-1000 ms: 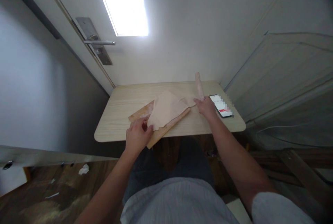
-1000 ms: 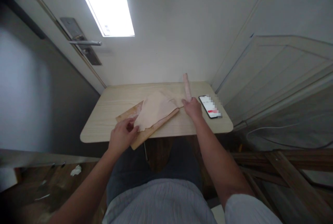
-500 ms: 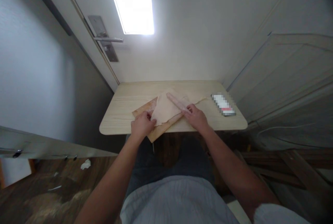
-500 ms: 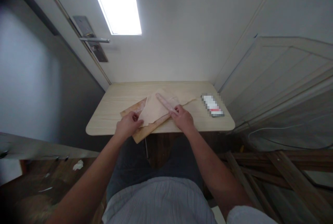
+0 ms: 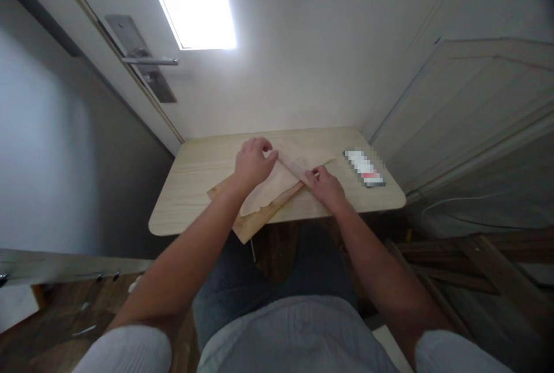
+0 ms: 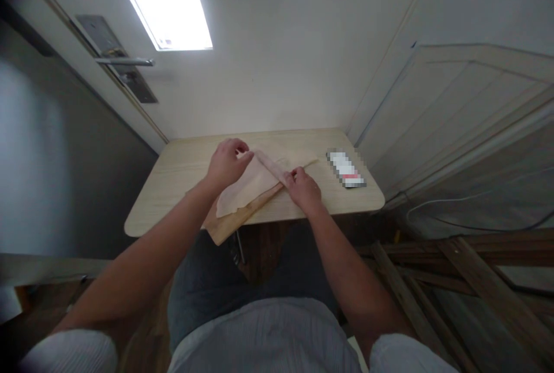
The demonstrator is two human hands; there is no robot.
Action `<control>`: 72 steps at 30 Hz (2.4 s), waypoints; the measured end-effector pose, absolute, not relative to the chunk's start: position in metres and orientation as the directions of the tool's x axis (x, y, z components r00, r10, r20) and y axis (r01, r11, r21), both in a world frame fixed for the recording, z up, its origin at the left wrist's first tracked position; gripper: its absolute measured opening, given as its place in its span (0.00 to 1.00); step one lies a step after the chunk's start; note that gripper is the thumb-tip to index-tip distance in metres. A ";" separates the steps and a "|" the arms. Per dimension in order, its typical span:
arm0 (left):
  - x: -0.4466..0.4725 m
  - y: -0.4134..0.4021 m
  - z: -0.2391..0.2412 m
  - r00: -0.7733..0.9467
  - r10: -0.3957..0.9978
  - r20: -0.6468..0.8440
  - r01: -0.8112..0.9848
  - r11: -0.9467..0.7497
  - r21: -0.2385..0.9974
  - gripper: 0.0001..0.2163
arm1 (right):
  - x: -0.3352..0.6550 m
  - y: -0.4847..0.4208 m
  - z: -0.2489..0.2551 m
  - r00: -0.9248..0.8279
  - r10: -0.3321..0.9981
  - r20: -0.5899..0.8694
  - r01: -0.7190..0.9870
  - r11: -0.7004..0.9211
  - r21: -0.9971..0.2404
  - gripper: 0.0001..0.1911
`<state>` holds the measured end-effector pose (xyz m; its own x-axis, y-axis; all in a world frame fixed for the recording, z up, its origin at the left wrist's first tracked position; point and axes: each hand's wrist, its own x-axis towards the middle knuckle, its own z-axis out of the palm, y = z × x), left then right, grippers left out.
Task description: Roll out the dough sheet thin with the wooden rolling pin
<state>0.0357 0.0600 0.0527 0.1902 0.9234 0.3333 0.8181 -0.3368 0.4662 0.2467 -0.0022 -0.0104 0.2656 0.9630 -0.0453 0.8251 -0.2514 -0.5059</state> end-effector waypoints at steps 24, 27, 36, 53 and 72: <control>0.086 0.143 -0.007 0.524 0.848 0.072 0.829 -0.528 0.185 0.27 | 0.218 -0.009 -0.019 0.322 0.932 0.169 0.882 -0.230 -0.411 0.32; 0.073 0.134 -0.008 0.522 0.849 0.075 0.828 -0.526 0.195 0.27 | 0.207 -0.017 -0.019 0.253 0.947 0.196 0.920 -0.173 -0.350 0.32; 0.035 0.111 -0.011 0.513 0.854 0.085 0.829 -0.519 0.211 0.27 | 0.161 -0.050 -0.018 0.102 0.980 0.169 0.948 -0.044 -0.314 0.32; -0.031 0.071 -0.002 0.172 0.964 0.203 0.924 -0.230 0.306 0.25 | 0.188 -0.044 -0.009 0.024 0.993 0.112 0.928 0.020 -0.372 0.18; -0.035 -0.003 -0.022 0.062 0.969 0.241 0.966 -0.119 0.229 0.22 | 0.245 0.016 -0.014 0.001 0.995 0.100 0.905 0.042 -0.424 0.15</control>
<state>-0.0348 -0.0026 -0.0222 0.0623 0.9686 0.2406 0.9660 -0.1191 0.2294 0.2446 0.0155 -0.0141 0.0005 0.9950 0.1004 0.9046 0.0423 -0.4241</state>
